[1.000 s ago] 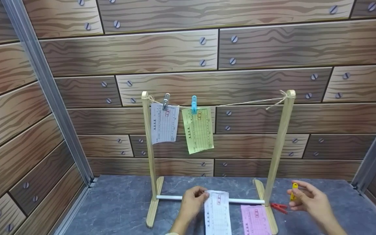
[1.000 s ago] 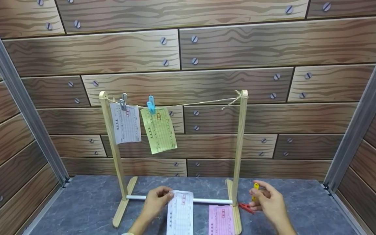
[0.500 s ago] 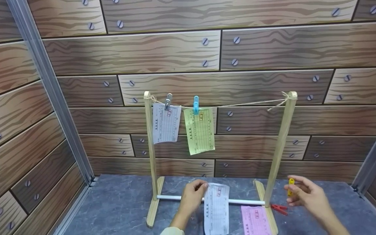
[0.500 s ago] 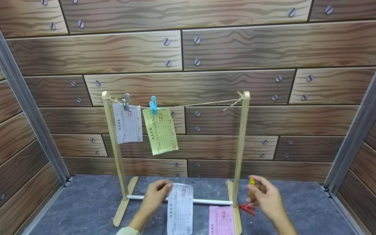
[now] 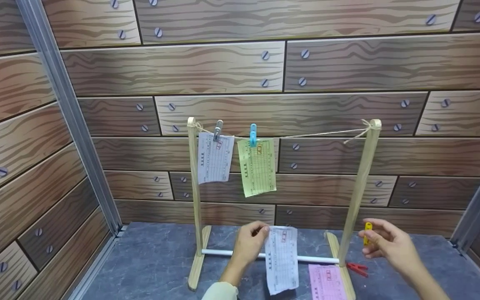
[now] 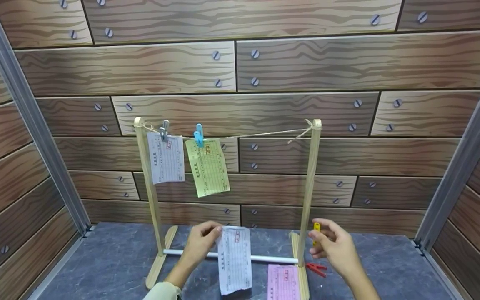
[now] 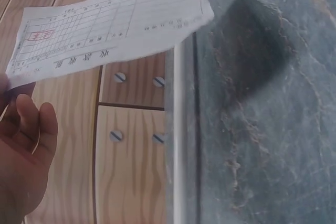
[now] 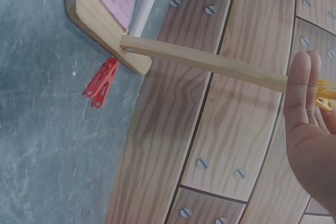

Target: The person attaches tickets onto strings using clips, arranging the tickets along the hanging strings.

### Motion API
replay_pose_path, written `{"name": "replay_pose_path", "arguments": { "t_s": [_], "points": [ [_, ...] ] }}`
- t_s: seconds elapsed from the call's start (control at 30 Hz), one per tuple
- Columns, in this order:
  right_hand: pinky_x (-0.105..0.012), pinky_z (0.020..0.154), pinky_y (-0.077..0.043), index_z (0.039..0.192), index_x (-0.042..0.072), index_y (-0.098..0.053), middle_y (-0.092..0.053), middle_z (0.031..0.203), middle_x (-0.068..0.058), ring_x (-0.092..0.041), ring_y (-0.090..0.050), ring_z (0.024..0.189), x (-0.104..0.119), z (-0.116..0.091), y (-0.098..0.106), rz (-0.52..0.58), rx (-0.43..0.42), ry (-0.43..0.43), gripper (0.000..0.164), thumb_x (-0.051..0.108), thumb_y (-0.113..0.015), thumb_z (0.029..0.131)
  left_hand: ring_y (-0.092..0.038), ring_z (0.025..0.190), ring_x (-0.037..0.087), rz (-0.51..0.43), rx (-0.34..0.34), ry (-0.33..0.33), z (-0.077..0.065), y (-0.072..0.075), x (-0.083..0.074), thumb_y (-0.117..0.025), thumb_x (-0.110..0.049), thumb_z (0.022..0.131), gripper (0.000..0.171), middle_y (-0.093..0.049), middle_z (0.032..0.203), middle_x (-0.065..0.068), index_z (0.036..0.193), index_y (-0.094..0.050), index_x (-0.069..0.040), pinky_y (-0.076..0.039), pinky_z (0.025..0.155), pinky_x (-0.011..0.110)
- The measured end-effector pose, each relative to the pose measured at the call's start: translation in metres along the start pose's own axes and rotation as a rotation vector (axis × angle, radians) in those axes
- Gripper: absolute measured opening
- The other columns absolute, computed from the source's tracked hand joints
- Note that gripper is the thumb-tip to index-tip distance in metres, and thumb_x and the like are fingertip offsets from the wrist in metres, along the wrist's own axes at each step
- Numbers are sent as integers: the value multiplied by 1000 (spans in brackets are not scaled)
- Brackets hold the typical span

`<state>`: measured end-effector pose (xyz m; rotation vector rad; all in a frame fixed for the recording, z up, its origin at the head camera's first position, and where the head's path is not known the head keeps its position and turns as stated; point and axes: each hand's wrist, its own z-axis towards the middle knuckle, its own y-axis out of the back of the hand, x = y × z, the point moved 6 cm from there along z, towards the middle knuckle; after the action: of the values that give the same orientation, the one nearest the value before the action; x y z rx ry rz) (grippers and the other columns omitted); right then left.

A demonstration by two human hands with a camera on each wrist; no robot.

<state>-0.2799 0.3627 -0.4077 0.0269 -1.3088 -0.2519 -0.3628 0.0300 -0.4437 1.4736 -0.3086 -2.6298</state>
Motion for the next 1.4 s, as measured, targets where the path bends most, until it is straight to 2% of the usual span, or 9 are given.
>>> {"name": "replay_pose_path", "arguments": {
  "t_s": [0.13,0.37,0.47,0.6,0.67,0.9,1.2,1.33,1.4],
  "points": [
    [-43,59,-54,123,2,-53,-68,93,-12,-31,-65,64,5,1,-3,-8,15,10,31,12,-59,94,-50,60,7,-17,-12,-44,4,1,-7,-64,-17,88,10,-59,69,-8,85,-73,-13,-41,54,23],
    [-43,58,-54,125,-5,-50,-68,93,-12,-30,-65,63,14,2,-8,1,34,32,36,12,-58,94,-49,60,8,-135,7,-26,10,-1,-20,-66,-9,88,9,-62,71,2,92,-73,-10,-40,54,22],
    [-43,58,-54,126,-8,-47,-68,93,-12,-30,-65,62,15,2,-10,-2,35,32,38,11,-58,94,-48,60,8,-184,16,-31,9,3,-37,-64,-5,88,9,-63,72,8,92,-72,-4,-41,54,21],
    [-43,58,-54,127,-9,-46,-68,93,-12,-30,-65,63,15,1,-12,-11,44,29,40,11,-57,95,-50,62,8,-193,18,-59,6,8,-59,-63,-2,88,9,-64,75,13,91,-70,3,-43,57,21],
    [-43,58,-54,127,-10,-45,-68,93,-12,-30,-65,63,16,1,-13,-17,48,29,41,12,-57,95,-51,63,8,-187,15,-64,7,8,-62,-63,-2,88,10,-64,76,14,91,-70,4,-43,57,21],
    [-43,57,-54,127,-11,-44,-68,93,-12,-29,-65,63,22,2,-15,-26,74,61,40,10,-56,95,-54,65,10,-182,5,-83,11,9,-68,-64,-3,88,9,-67,79,13,90,-70,4,-44,59,22],
    [-45,57,-54,127,-12,-42,-68,93,-12,-30,-65,63,34,6,-17,-30,112,112,41,9,-56,95,-52,61,8,-158,-14,-77,27,1,-47,-67,-12,88,8,-66,77,0,87,-73,-7,-43,55,21],
    [-45,57,-54,127,-12,-43,-67,92,-13,-30,-65,63,42,9,-18,-43,111,119,41,9,-57,94,-52,61,9,-186,-11,-87,32,2,-52,-69,-15,87,8,-66,76,1,86,-73,-8,-42,55,21],
    [-44,57,-54,126,-13,-43,-67,92,-13,-30,-65,62,45,10,-19,-50,113,125,41,8,-57,94,-51,61,10,-198,-3,-85,32,5,-65,-68,-12,87,8,-66,75,6,86,-72,-5,-41,54,21]
  ]
}}
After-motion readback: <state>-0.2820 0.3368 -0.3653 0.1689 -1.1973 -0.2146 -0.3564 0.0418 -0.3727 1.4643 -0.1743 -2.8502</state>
